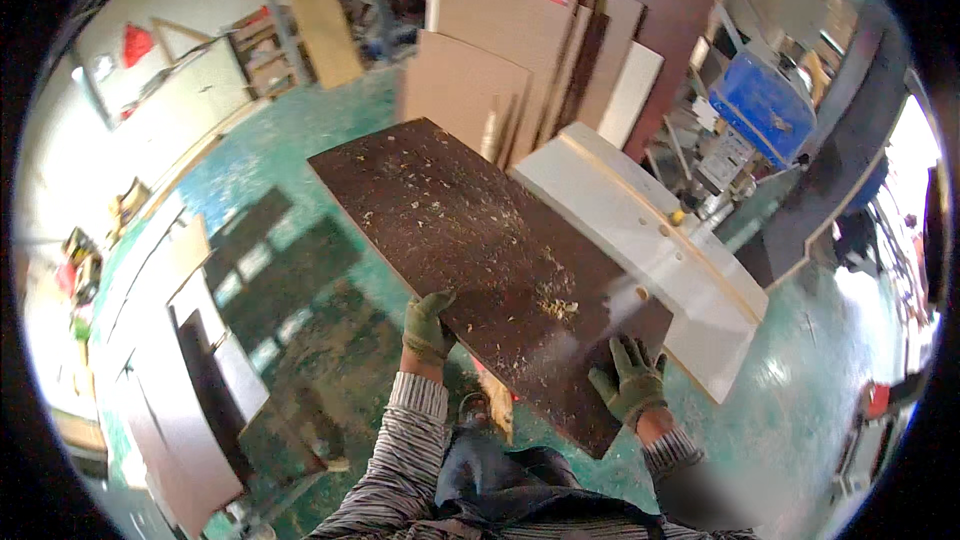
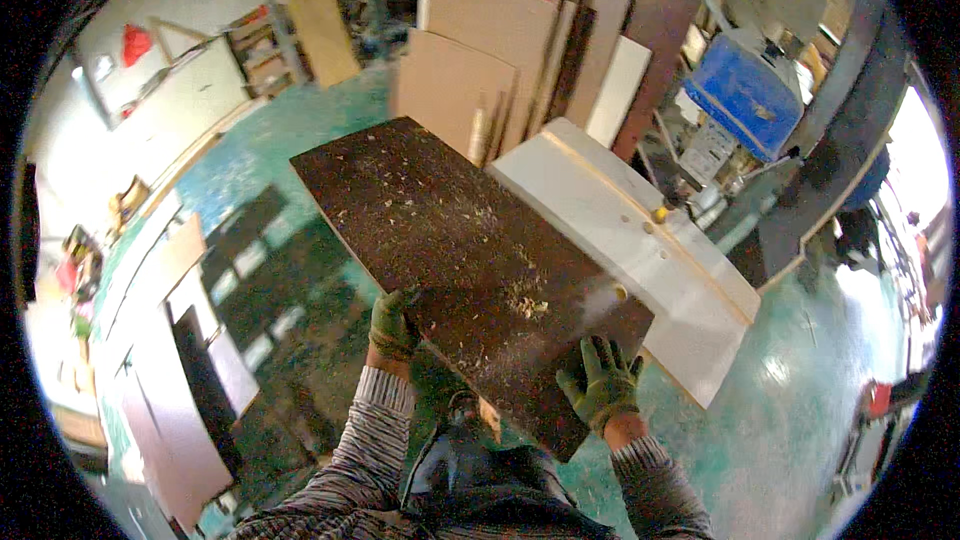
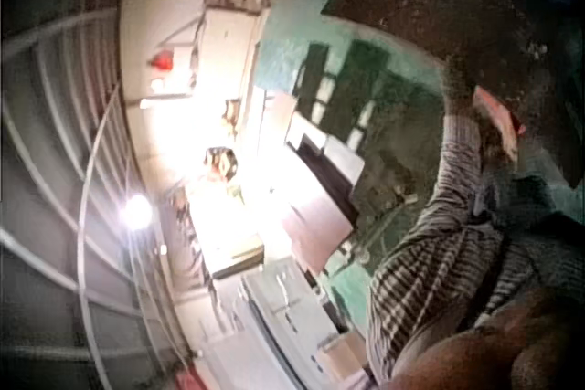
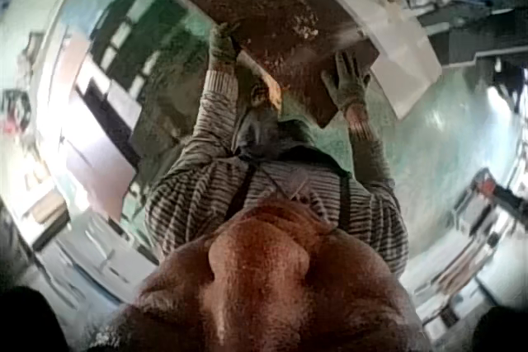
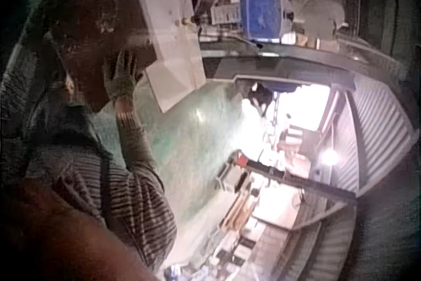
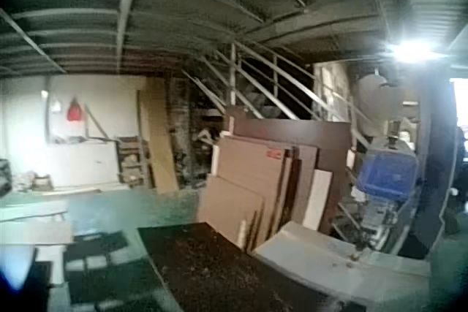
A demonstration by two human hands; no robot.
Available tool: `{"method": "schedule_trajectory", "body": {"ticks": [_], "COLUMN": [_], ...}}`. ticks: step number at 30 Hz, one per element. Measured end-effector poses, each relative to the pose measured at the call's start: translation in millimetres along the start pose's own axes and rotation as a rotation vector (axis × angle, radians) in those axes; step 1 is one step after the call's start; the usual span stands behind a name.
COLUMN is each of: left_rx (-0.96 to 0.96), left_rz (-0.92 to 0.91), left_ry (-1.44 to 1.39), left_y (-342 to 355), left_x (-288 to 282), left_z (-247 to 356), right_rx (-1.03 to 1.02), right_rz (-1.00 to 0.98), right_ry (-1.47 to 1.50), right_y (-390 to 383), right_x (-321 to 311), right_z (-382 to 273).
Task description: The person uses a drill press to create holes in rectangular brown wood panels. They repeatedly position the panels under the drill, operate the machine, and then move the finished pieces to a nearby table. The person handles the panels with gloved hands throughout the process.
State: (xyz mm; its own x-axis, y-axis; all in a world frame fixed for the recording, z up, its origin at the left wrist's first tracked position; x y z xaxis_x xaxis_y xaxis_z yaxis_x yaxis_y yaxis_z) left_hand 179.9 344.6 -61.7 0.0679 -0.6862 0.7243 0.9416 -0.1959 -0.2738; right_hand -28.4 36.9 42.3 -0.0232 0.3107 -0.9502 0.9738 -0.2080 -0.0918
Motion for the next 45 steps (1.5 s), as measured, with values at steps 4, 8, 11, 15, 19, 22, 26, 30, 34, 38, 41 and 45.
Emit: {"method": "schedule_trajectory", "body": {"ticks": [4, 8, 11, 15, 19, 22, 26, 30, 34, 38, 41, 45], "left_rx": [0.289, 0.213, 0.165, 0.164, 0.244, 0.257, 0.472, 0.574, 0.457, 0.564, 0.402, 0.066], "left_rz": [0.032, 0.327, 0.517, 0.527, 0.581, 0.504, 0.391, 0.626, 0.79, 1.238, 1.48, 1.532], "left_ry": [0.048, 0.539, 0.868, 0.51, 0.614, 0.767, 0.47, 0.741, 0.948, 0.757, 0.749, 0.774], "left_y": [-132.4, -234.7, -285.0, -335.9, -400.1, -431.3, -528.7, -688.4, -877.0, -1002.2, -1069.4, -1117.0], "left_x": [36.7, 50.4, 38.6, 13.5, -21.6, -46.8, -57.6, -66.5, -173.2, -303.0, -381.0, -470.9], "left_z": [78.6, 122.2, 123.0, 109.6, 122.7, 149.7, 200.5, 247.7, 205.4, 117.0, 106.9, 113.2], "right_rx": [-0.342, -0.59, -0.382, 0.222, 0.437, 0.455, 0.294, -0.286, -0.271, -0.638, -0.482, -0.344], "right_rz": [-0.125, -0.425, -0.163, -0.957, -1.327, -1.37, -1.186, -0.864, -0.605, -0.62, -0.944, -1.053], "right_ry": [-0.046, 0.569, 1.242, 1.771, 1.824, 1.815, 1.794, 1.782, 1.529, 0.979, 1.21, 1.274], "right_y": [-60.4, -82.0, -80.4, -174.3, -272.2, -305.5, -327.7, -337.3, -391.7, -499.6, -551.3, -606.0], "right_x": [-9.1, 31.7, 102.9, 263.7, 309.5, 308.5, 304.7, 280.3, 292.4, 326.7, 351.1, 374.0], "right_z": [-6.9, 32.7, 51.9, 5.9, -28.3, -57.4, -117.8, -194.2, -223.6, -247.2, -279.2, -343.7]}}
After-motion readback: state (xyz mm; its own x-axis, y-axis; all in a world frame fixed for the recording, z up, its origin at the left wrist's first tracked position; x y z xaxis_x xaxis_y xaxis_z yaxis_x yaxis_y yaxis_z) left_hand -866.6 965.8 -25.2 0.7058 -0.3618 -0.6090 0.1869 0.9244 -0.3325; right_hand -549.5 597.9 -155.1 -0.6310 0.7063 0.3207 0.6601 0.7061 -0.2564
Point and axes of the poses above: each hand's wrist, its own y-axis towards the middle knuckle, its own x-axis out of the palm, z = x × y, the point moved 5 cm from there along y, towards the middle knuckle, and after that the axes turned 4 degrees about y, right-handed, at the moved point
